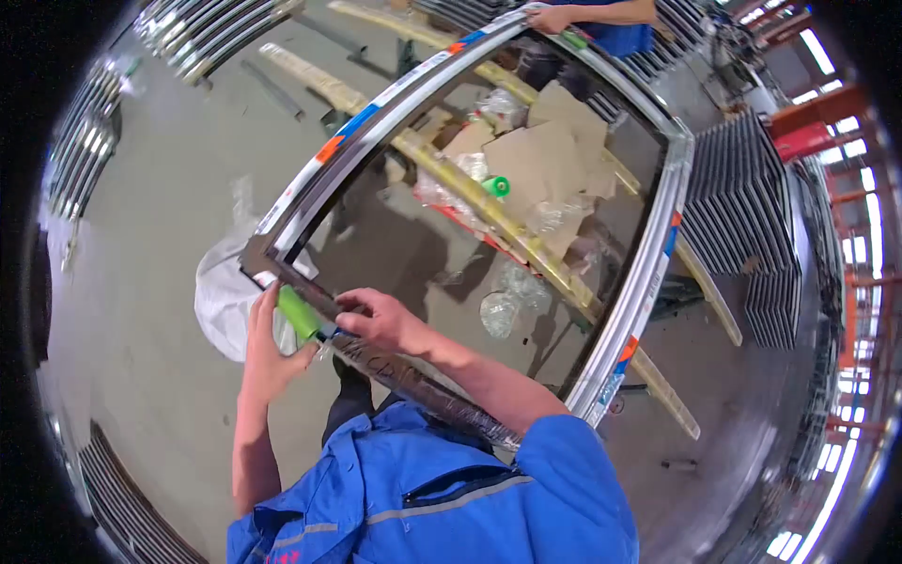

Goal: Wrapping protective plastic and green adhesive tape around the corners and frame members of a large metal assembly.

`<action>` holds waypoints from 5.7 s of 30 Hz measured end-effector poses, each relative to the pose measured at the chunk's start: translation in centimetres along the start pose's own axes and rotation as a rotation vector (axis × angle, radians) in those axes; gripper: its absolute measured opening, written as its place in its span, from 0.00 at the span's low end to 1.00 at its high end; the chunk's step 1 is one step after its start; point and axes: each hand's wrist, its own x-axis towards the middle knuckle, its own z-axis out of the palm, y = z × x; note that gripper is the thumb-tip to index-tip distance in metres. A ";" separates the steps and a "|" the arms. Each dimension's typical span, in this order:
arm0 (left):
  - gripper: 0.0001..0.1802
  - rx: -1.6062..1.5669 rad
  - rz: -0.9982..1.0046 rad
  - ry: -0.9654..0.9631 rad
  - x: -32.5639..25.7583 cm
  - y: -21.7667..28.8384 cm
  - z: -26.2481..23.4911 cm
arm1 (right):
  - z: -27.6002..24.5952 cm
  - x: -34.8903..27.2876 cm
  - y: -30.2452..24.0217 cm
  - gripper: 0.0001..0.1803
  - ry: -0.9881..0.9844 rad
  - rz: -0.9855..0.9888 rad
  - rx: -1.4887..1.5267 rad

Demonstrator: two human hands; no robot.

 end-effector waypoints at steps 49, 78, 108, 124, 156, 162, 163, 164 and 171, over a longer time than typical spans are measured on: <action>0.23 -0.461 -0.994 -0.148 -25.7 -41.5 5.6 | 22.5 22.2 36.9 0.20 -0.143 0.387 -0.942; 0.32 -1.635 -1.161 -0.257 -11.5 -68.5 10.9 | 27.5 45.7 34.4 0.17 -0.453 0.612 -0.713; 0.23 -0.789 -1.281 -0.317 -8.7 -69.7 8.6 | 3.0 76.2 48.5 0.43 0.473 0.773 -0.472; 0.24 -1.247 -1.236 -0.227 -7.9 -68.4 9.1 | 3.5 77.2 35.1 0.17 0.792 0.453 -0.087; 0.23 -0.972 -0.192 0.336 5.3 -41.4 -46.0 | 39.6 35.8 -40.2 0.10 -0.194 -0.561 -0.164; 0.26 -1.723 0.046 0.113 2.8 -37.7 -42.4 | 41.1 33.8 -41.1 0.10 -0.447 -0.619 -0.236; 0.26 -1.785 0.185 0.031 2.5 -37.0 -41.5 | 41.1 33.7 -40.7 0.12 -0.458 -0.600 -0.219; 0.26 -1.774 0.189 0.049 2.3 -36.9 -40.6 | 40.8 33.9 -40.3 0.12 -0.476 -0.605 -0.215; 0.29 -2.136 0.527 0.178 0.6 -33.0 -36.8 | 36.0 31.4 -37.2 0.21 -0.456 -0.518 -0.275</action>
